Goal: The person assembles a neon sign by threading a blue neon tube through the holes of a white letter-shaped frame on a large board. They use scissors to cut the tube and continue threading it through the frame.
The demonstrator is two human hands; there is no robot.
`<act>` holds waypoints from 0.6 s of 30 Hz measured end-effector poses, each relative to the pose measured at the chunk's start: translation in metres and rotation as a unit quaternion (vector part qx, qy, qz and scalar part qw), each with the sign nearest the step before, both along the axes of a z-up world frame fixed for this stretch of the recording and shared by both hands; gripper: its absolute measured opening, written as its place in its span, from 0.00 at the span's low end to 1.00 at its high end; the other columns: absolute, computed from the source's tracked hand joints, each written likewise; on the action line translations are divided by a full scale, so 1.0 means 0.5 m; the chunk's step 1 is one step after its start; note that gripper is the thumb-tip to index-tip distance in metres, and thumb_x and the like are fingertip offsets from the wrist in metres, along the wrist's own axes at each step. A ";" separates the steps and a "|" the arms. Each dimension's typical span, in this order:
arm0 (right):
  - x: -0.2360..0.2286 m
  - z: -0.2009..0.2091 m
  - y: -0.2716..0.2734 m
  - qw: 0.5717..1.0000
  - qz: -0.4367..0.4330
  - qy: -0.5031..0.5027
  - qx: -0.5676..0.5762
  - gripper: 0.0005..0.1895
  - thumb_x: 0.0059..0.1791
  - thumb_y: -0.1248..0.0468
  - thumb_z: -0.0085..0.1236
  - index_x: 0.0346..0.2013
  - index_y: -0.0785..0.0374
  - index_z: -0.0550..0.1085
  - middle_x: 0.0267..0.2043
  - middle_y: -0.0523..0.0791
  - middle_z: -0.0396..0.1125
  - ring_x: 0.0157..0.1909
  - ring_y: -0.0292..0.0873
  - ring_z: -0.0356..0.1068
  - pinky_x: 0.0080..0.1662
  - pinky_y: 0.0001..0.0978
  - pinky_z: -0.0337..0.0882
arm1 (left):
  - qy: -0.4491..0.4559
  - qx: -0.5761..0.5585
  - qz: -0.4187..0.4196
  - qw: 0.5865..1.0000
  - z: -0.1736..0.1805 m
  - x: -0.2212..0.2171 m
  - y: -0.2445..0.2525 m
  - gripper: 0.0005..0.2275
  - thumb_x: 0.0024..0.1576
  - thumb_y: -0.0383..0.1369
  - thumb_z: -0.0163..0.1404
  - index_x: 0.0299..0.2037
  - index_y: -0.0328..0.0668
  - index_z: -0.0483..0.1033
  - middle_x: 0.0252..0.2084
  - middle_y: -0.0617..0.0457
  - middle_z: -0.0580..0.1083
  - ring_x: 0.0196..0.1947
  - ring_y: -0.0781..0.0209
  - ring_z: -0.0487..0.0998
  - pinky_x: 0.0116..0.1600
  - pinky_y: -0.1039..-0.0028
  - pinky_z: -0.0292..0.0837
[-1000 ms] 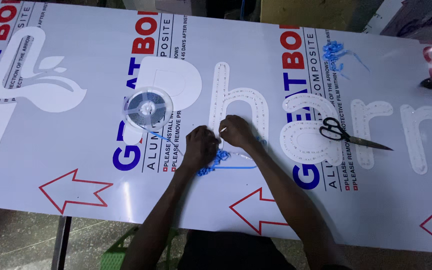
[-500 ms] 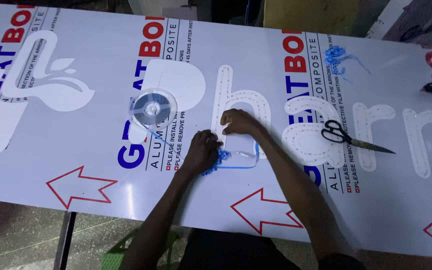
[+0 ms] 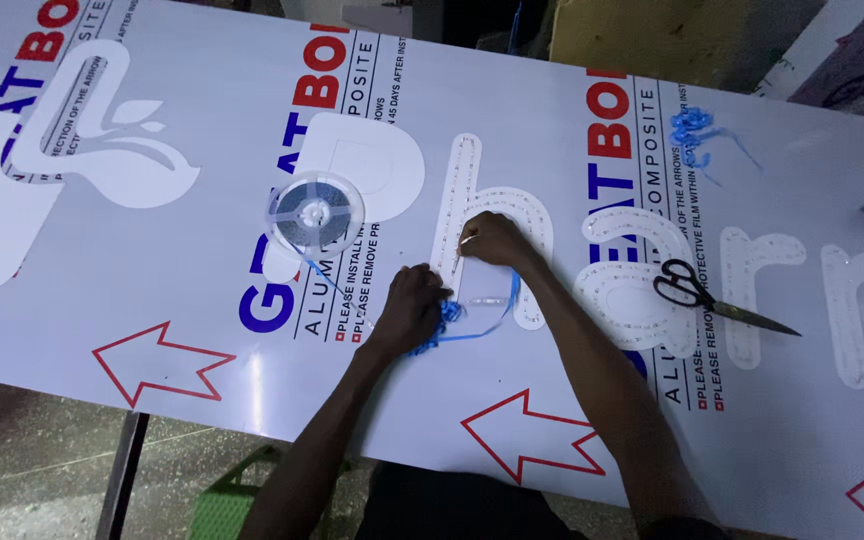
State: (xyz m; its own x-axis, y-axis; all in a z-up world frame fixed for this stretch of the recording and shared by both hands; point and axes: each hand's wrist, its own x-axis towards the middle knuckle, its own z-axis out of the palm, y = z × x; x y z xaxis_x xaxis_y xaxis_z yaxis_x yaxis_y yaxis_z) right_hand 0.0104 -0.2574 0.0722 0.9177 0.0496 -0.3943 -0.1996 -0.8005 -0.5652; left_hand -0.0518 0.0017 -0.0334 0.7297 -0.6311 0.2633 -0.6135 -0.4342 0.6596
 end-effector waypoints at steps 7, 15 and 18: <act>0.014 -0.036 0.000 0.999 -0.030 0.000 0.034 0.13 0.43 0.54 0.69 0.38 0.53 0.88 0.37 0.48 0.82 0.48 0.58 0.83 0.55 0.53 0.77 | 0.051 0.036 0.024 0.998 0.054 -0.009 -0.002 0.10 0.65 0.35 0.53 0.53 0.55 0.86 0.60 0.49 0.75 0.77 0.38 0.69 0.81 0.35 0.57; -0.002 0.009 0.008 0.997 -0.045 0.009 0.059 0.11 0.43 0.55 0.67 0.35 0.55 0.87 0.35 0.50 0.81 0.49 0.60 0.83 0.52 0.53 0.76 | -0.002 0.177 0.041 0.983 0.101 -0.010 -0.031 0.22 0.74 0.49 0.42 0.76 0.66 0.72 0.60 0.46 0.72 0.70 0.33 0.71 0.73 0.32 0.59; 0.000 0.002 0.007 0.998 -0.048 0.015 0.049 0.11 0.43 0.54 0.66 0.35 0.54 0.87 0.35 0.50 0.80 0.49 0.59 0.82 0.52 0.53 0.76 | 0.001 0.187 0.035 0.982 0.099 0.001 -0.032 0.21 0.73 0.49 0.43 0.76 0.71 0.72 0.60 0.48 0.74 0.71 0.34 0.71 0.73 0.34 0.59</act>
